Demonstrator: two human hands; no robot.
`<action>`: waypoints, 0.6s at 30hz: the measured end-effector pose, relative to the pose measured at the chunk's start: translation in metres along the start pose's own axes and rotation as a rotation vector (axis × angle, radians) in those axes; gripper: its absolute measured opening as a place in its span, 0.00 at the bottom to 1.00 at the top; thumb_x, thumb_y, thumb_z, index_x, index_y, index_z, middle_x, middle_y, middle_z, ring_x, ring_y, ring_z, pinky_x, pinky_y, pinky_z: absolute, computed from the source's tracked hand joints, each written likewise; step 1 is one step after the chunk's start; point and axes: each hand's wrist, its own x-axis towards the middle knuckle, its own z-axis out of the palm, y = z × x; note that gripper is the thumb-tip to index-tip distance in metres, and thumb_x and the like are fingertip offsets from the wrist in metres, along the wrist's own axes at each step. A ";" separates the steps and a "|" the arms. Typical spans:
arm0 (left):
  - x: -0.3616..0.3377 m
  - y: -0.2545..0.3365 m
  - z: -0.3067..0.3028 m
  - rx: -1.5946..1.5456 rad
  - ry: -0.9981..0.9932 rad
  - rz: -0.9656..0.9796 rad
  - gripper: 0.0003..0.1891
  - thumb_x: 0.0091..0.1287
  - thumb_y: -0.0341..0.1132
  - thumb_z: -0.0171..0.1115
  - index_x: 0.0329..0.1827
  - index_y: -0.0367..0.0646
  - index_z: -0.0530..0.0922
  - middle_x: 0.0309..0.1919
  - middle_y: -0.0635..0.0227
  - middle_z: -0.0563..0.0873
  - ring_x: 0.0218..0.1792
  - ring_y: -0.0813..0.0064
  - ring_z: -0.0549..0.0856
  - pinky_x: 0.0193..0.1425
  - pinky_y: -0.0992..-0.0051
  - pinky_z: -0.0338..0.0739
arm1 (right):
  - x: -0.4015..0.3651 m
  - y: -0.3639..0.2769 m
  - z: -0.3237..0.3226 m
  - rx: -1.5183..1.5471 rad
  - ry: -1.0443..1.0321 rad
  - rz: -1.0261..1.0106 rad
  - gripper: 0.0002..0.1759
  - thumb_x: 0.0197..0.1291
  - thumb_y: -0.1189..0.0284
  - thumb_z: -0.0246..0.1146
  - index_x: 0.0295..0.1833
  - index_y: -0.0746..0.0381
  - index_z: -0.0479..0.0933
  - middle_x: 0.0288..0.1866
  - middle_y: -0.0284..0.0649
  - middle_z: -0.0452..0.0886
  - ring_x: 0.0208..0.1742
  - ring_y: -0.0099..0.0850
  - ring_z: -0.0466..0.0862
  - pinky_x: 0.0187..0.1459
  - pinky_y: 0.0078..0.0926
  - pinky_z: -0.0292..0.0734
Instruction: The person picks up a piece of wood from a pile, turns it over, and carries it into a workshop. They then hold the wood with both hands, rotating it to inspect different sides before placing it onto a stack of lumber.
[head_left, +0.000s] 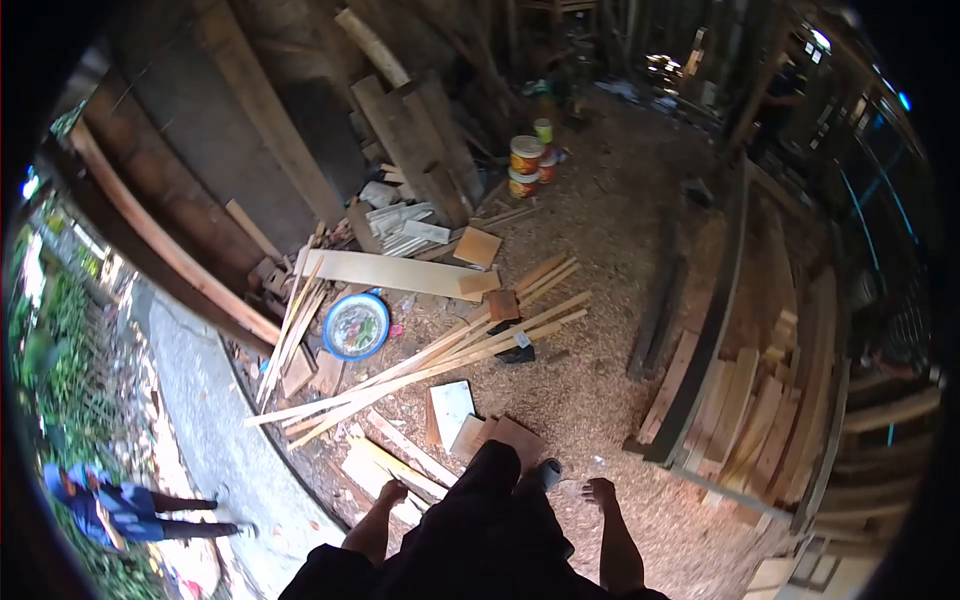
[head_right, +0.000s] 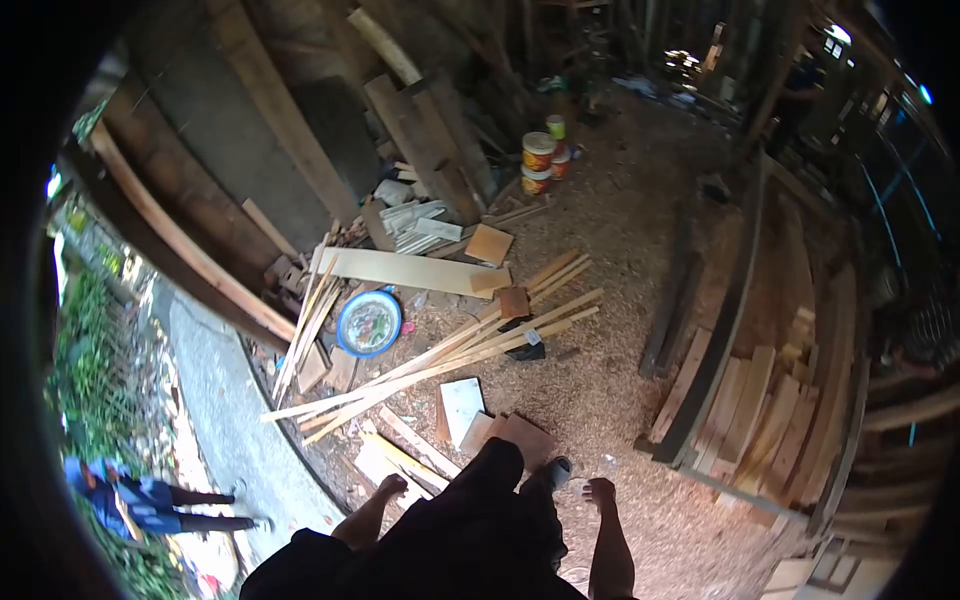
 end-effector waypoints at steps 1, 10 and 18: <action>-0.003 0.005 0.018 -0.132 0.077 -0.020 0.10 0.50 0.34 0.55 0.33 0.37 0.74 0.24 0.60 0.81 0.23 0.71 0.81 0.25 0.74 0.75 | 0.009 -0.012 -0.018 0.036 -0.158 0.085 0.16 0.56 0.64 0.50 0.47 0.61 0.67 0.40 0.46 0.76 0.37 0.42 0.78 0.38 0.41 0.72; 0.011 0.146 0.140 -0.369 0.168 -0.150 0.24 0.51 0.36 0.60 0.47 0.39 0.60 0.27 0.57 0.81 0.28 0.67 0.82 0.31 0.72 0.76 | 0.047 -0.209 0.007 -0.568 -0.176 -0.107 0.12 0.56 0.67 0.54 0.44 0.62 0.70 0.36 0.43 0.77 0.31 0.36 0.80 0.31 0.35 0.75; 0.201 0.274 0.117 -0.309 0.022 0.124 0.11 0.57 0.31 0.51 0.43 0.40 0.73 0.22 0.61 0.81 0.17 0.71 0.79 0.17 0.74 0.73 | 0.166 -0.347 -0.063 -0.567 -0.051 -0.035 0.12 0.57 0.69 0.52 0.43 0.65 0.71 0.34 0.44 0.75 0.31 0.35 0.79 0.33 0.32 0.76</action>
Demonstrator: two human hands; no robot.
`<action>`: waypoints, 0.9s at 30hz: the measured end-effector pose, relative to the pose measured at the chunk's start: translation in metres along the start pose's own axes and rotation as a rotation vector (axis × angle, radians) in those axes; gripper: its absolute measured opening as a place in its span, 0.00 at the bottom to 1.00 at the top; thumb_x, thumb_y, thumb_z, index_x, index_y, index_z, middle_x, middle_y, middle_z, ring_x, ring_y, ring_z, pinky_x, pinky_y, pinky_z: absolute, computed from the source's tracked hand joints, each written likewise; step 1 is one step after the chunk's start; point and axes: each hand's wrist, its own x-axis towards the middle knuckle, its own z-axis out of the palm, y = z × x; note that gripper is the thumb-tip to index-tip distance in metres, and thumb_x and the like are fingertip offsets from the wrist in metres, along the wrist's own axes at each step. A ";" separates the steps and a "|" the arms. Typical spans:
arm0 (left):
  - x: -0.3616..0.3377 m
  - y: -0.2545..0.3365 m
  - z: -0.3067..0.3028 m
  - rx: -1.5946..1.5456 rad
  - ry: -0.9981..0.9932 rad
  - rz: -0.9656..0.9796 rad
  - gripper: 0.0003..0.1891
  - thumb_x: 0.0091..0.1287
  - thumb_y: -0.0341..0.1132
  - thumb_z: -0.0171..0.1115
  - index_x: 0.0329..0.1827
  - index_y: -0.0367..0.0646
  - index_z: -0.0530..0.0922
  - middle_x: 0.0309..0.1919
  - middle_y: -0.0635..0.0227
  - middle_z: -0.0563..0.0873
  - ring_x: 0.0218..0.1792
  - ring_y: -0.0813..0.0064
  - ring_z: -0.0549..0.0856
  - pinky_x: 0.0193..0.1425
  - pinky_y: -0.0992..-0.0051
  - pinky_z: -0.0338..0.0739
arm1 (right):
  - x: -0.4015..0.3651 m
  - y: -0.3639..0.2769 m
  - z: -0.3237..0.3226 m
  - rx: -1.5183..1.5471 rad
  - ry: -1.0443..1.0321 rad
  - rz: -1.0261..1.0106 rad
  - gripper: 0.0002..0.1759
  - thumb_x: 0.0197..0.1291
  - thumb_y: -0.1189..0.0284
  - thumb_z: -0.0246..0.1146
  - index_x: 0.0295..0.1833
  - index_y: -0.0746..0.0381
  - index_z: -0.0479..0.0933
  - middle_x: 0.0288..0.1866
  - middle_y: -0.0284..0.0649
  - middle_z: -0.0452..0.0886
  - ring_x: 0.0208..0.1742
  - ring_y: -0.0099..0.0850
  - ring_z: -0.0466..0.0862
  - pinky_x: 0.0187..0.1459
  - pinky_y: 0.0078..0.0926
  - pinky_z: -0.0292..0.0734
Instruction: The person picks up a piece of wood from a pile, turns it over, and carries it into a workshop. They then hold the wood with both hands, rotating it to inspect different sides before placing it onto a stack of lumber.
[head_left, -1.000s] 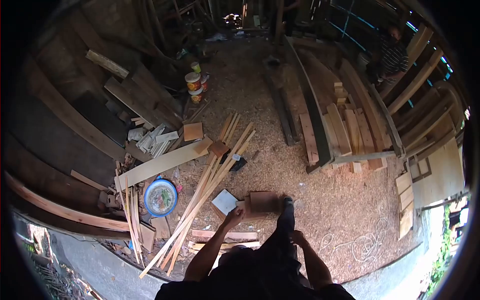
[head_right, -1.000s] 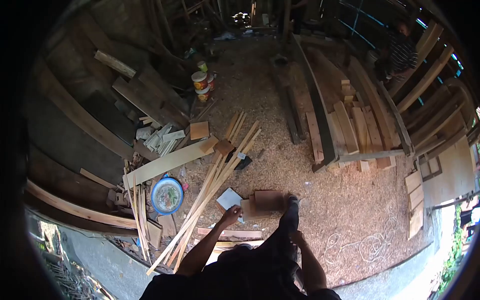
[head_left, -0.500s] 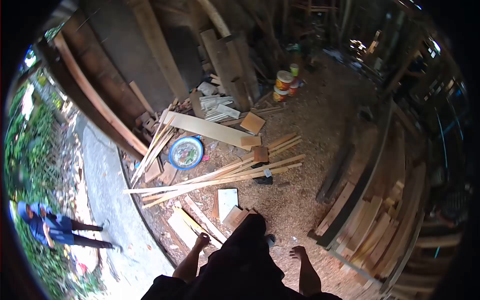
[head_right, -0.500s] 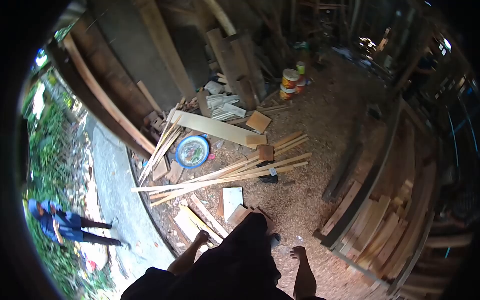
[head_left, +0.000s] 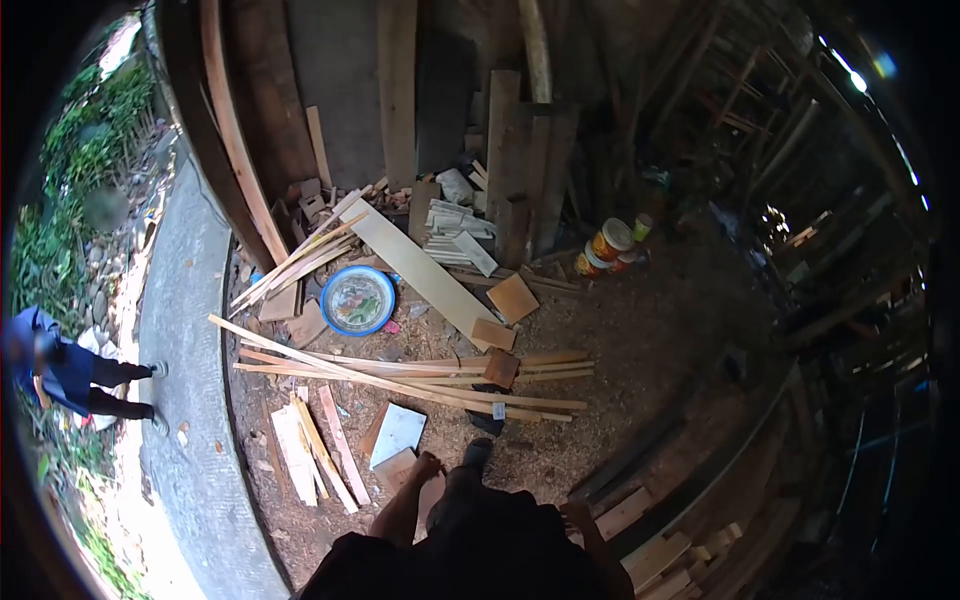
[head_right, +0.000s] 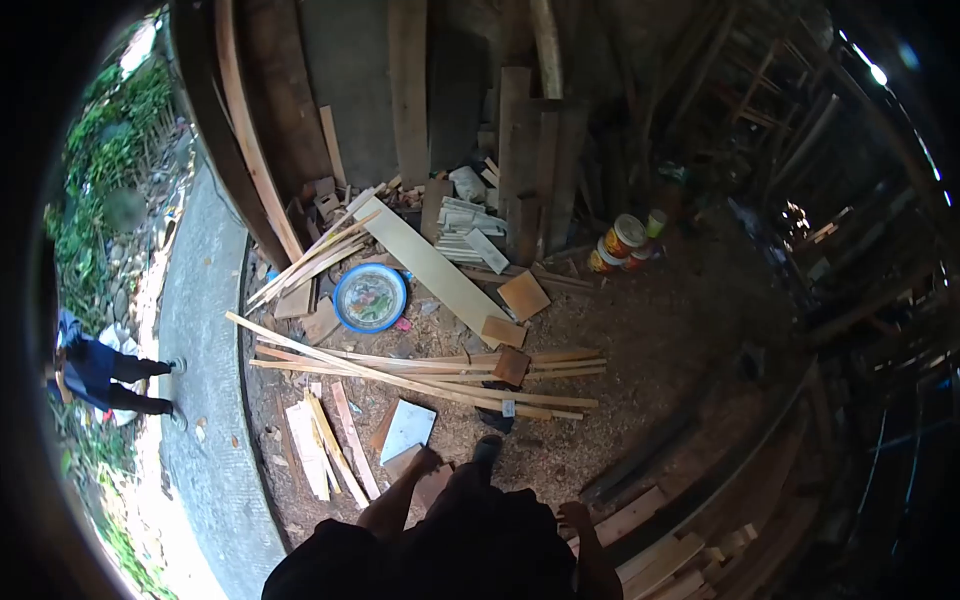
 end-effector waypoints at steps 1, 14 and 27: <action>-0.008 0.065 -0.006 -0.621 0.223 -0.025 0.13 0.60 0.34 0.49 0.45 0.39 0.69 0.29 0.60 0.81 0.23 0.71 0.80 0.21 0.75 0.74 | 0.079 0.033 -0.036 -0.020 -0.244 0.024 0.13 0.58 0.67 0.51 0.41 0.66 0.71 0.33 0.44 0.75 0.32 0.35 0.78 0.33 0.31 0.74; 0.017 0.075 0.045 -0.024 0.513 -0.131 0.15 0.53 0.39 0.51 0.36 0.37 0.76 0.25 0.51 0.81 0.28 0.60 0.82 0.33 0.67 0.76 | 0.049 -0.329 0.057 -0.483 -0.309 -0.422 0.11 0.54 0.70 0.50 0.39 0.66 0.72 0.27 0.40 0.76 0.22 0.28 0.79 0.22 0.24 0.73; -0.019 0.169 0.115 -0.855 0.874 -0.481 0.18 0.56 0.38 0.53 0.45 0.35 0.66 0.29 0.59 0.78 0.25 0.71 0.80 0.26 0.74 0.73 | 0.123 -0.449 0.020 -0.975 -0.459 -0.148 0.14 0.57 0.69 0.47 0.44 0.66 0.70 0.32 0.40 0.75 0.28 0.31 0.79 0.27 0.28 0.75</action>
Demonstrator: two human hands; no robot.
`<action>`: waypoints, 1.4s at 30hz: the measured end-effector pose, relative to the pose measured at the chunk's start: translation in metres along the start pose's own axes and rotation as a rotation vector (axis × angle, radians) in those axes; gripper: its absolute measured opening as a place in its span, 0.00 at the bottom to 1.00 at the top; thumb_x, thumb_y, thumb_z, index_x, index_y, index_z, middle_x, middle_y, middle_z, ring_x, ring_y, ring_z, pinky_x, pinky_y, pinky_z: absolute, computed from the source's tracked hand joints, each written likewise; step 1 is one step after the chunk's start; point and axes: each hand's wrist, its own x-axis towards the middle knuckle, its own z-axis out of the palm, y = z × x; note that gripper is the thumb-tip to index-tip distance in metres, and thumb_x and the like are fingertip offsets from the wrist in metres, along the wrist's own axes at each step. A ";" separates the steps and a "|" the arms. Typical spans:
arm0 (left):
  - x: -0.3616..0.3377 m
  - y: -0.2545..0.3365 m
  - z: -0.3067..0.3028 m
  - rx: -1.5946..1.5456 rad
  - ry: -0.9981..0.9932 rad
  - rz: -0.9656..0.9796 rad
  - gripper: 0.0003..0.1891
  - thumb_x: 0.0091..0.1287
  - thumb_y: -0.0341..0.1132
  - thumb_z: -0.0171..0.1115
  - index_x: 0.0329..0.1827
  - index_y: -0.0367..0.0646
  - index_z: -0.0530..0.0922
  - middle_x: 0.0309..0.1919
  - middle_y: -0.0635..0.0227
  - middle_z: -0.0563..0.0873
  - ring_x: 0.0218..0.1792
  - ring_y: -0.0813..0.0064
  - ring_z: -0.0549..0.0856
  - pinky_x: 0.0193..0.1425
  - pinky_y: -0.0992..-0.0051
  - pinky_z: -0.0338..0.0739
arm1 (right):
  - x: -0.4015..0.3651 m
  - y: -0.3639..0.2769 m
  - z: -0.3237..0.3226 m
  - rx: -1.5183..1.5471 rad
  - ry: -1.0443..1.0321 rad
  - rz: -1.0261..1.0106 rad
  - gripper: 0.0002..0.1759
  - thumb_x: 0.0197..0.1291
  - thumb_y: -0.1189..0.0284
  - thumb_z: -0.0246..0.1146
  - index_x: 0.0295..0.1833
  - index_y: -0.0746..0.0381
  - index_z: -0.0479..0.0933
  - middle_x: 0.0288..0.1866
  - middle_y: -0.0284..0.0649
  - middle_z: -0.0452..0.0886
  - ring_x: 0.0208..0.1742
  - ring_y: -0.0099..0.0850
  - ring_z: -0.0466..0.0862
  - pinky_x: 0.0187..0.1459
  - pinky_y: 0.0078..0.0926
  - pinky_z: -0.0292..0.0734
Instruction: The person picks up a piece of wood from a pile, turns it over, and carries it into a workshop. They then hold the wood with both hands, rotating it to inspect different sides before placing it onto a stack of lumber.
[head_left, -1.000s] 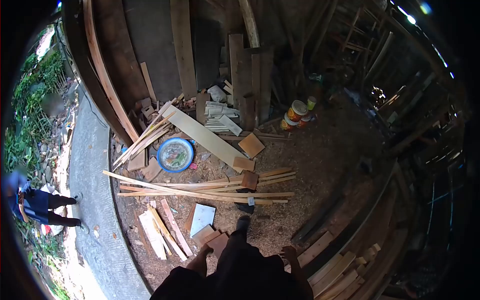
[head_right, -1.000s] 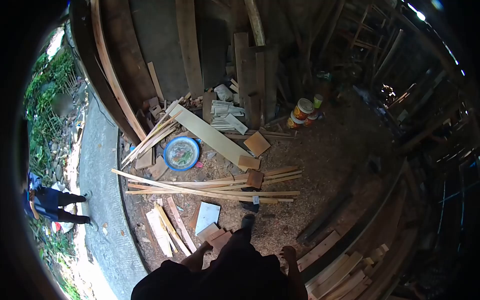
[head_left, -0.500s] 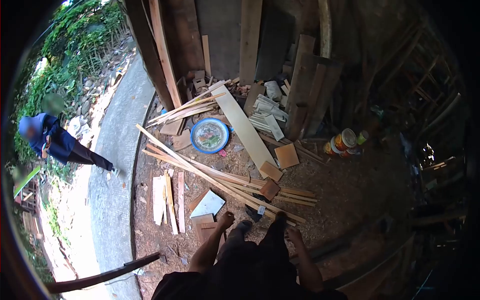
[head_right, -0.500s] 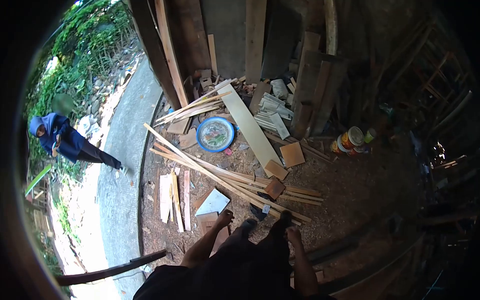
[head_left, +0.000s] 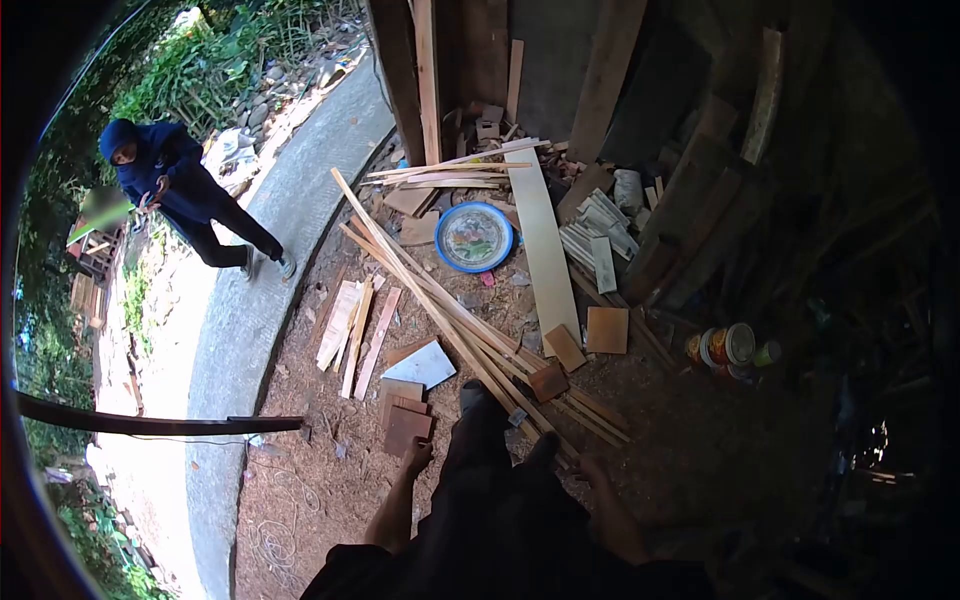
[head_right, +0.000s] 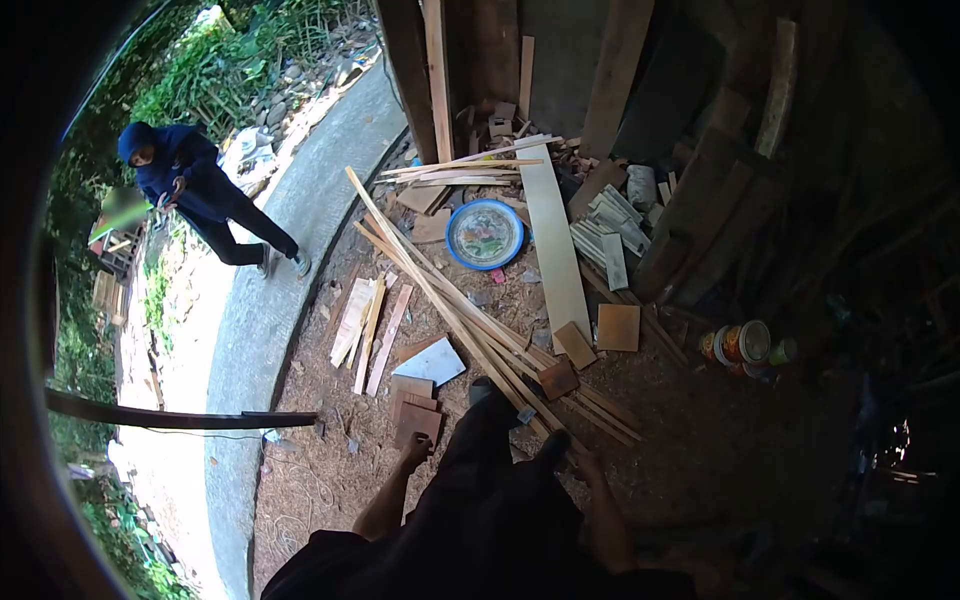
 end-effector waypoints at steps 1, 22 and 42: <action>0.003 0.008 0.005 -0.001 0.048 0.028 0.18 0.56 0.38 0.53 0.44 0.33 0.68 0.30 0.55 0.79 0.25 0.69 0.80 0.28 0.72 0.74 | 0.001 -0.011 -0.005 0.022 0.077 -0.012 0.14 0.57 0.69 0.47 0.43 0.66 0.70 0.31 0.40 0.75 0.28 0.31 0.78 0.28 0.28 0.75; 0.187 0.142 -0.129 -0.099 -0.004 -0.068 0.14 0.57 0.34 0.49 0.41 0.31 0.71 0.27 0.55 0.80 0.26 0.68 0.81 0.29 0.73 0.76 | 0.057 -0.316 0.075 0.024 0.202 -0.278 0.13 0.54 0.74 0.49 0.47 0.63 0.64 0.33 0.40 0.72 0.24 0.26 0.76 0.22 0.24 0.72; 0.373 0.355 -0.103 0.207 -0.275 -0.178 0.12 0.54 0.34 0.51 0.33 0.31 0.72 0.20 0.61 0.79 0.18 0.73 0.78 0.17 0.75 0.70 | 0.170 -0.521 -0.055 0.207 0.248 -0.115 0.18 0.56 0.69 0.49 0.51 0.65 0.66 0.38 0.45 0.75 0.34 0.32 0.79 0.31 0.28 0.76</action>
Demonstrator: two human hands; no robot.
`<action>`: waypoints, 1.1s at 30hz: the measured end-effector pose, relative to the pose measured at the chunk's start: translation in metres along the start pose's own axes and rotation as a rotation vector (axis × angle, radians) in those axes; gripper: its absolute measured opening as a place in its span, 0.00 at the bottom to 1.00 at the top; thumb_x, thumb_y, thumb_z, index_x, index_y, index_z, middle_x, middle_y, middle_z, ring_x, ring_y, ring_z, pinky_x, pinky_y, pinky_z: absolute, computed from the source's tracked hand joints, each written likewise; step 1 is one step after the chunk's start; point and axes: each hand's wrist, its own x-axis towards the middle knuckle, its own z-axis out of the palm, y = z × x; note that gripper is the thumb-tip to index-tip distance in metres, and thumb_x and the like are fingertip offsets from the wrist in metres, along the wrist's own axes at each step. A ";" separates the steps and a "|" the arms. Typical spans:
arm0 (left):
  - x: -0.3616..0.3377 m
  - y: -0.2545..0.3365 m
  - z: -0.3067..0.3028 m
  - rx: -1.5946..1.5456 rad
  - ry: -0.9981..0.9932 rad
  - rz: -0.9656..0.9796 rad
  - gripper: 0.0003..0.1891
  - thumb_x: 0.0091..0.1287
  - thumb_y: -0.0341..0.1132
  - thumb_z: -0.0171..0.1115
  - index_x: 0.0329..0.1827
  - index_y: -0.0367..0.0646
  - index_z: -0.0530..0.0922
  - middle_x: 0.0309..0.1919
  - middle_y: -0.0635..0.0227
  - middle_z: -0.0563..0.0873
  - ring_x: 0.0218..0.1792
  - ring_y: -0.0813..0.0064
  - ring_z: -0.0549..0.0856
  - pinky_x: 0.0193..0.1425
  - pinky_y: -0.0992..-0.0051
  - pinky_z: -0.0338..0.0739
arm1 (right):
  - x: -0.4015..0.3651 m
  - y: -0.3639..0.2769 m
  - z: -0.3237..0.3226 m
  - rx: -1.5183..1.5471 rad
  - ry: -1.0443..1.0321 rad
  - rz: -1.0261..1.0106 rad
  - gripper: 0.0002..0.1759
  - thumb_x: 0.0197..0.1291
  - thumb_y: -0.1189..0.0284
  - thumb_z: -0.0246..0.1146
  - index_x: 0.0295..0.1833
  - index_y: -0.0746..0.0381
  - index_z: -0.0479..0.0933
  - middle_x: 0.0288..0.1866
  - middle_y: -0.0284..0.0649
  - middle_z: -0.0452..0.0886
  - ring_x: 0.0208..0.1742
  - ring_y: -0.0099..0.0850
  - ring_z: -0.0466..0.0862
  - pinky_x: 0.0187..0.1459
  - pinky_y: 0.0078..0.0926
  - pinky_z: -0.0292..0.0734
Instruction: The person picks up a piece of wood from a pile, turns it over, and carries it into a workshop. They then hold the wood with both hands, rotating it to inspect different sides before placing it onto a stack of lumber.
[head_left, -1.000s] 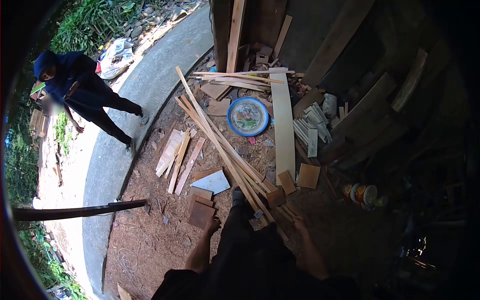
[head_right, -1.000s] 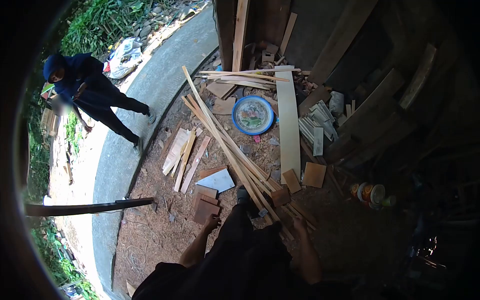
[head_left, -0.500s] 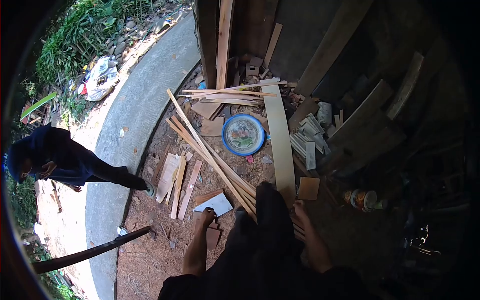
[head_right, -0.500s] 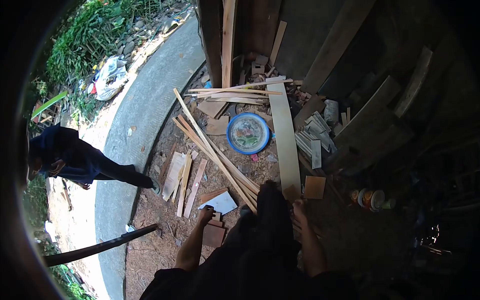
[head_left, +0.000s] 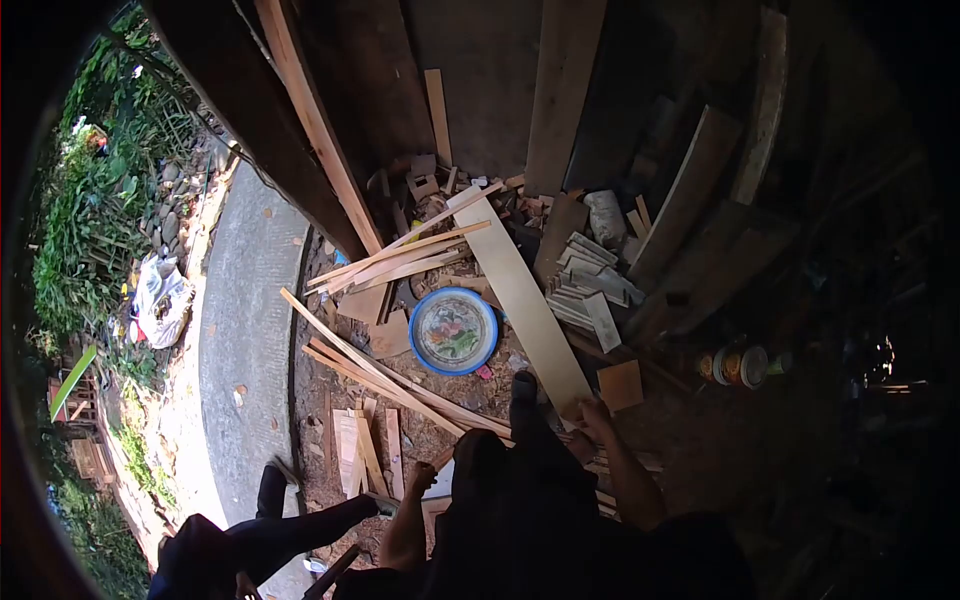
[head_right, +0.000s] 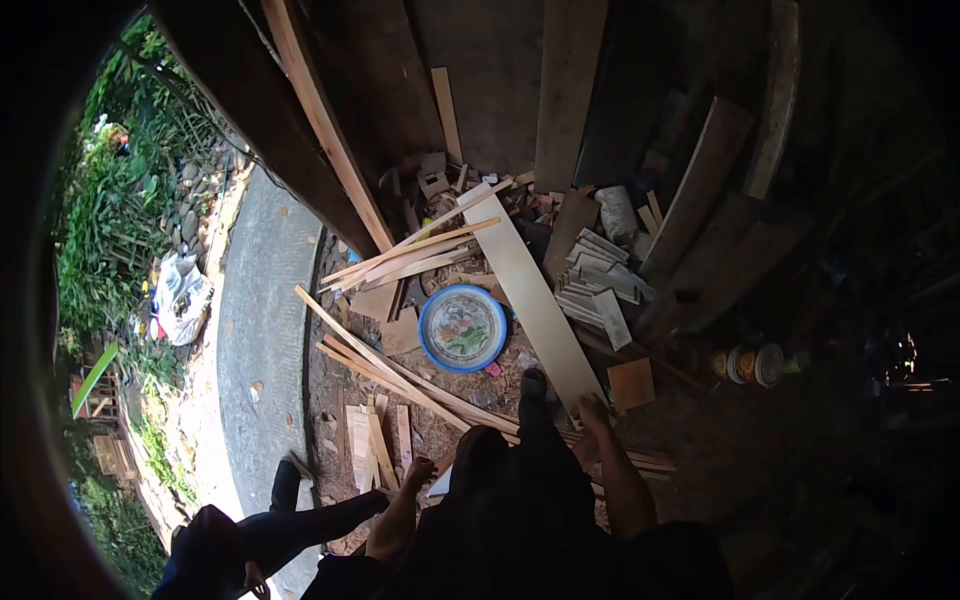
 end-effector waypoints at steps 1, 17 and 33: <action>0.006 0.035 0.002 -0.129 0.040 0.112 0.13 0.55 0.35 0.51 0.36 0.32 0.70 0.24 0.59 0.79 0.21 0.74 0.79 0.20 0.77 0.71 | 0.001 -0.012 -0.003 0.046 -0.018 0.004 0.16 0.57 0.70 0.49 0.50 0.64 0.66 0.37 0.44 0.74 0.31 0.32 0.78 0.31 0.28 0.76; 0.207 0.324 0.046 1.183 -0.302 1.658 0.05 0.51 0.30 0.56 0.30 0.41 0.73 0.28 0.63 0.80 0.26 0.68 0.80 0.26 0.73 0.75 | -0.049 0.012 -0.044 0.620 0.490 0.247 0.18 0.58 0.68 0.51 0.52 0.65 0.62 0.39 0.47 0.73 0.30 0.31 0.79 0.31 0.28 0.76; 0.244 0.314 0.045 0.604 -0.289 0.722 0.02 0.48 0.27 0.56 0.21 0.45 0.73 0.26 0.62 0.77 0.25 0.65 0.79 0.26 0.69 0.74 | 0.045 0.006 -0.040 0.428 0.277 0.164 0.16 0.58 0.64 0.50 0.49 0.61 0.66 0.37 0.42 0.74 0.32 0.28 0.79 0.28 0.27 0.76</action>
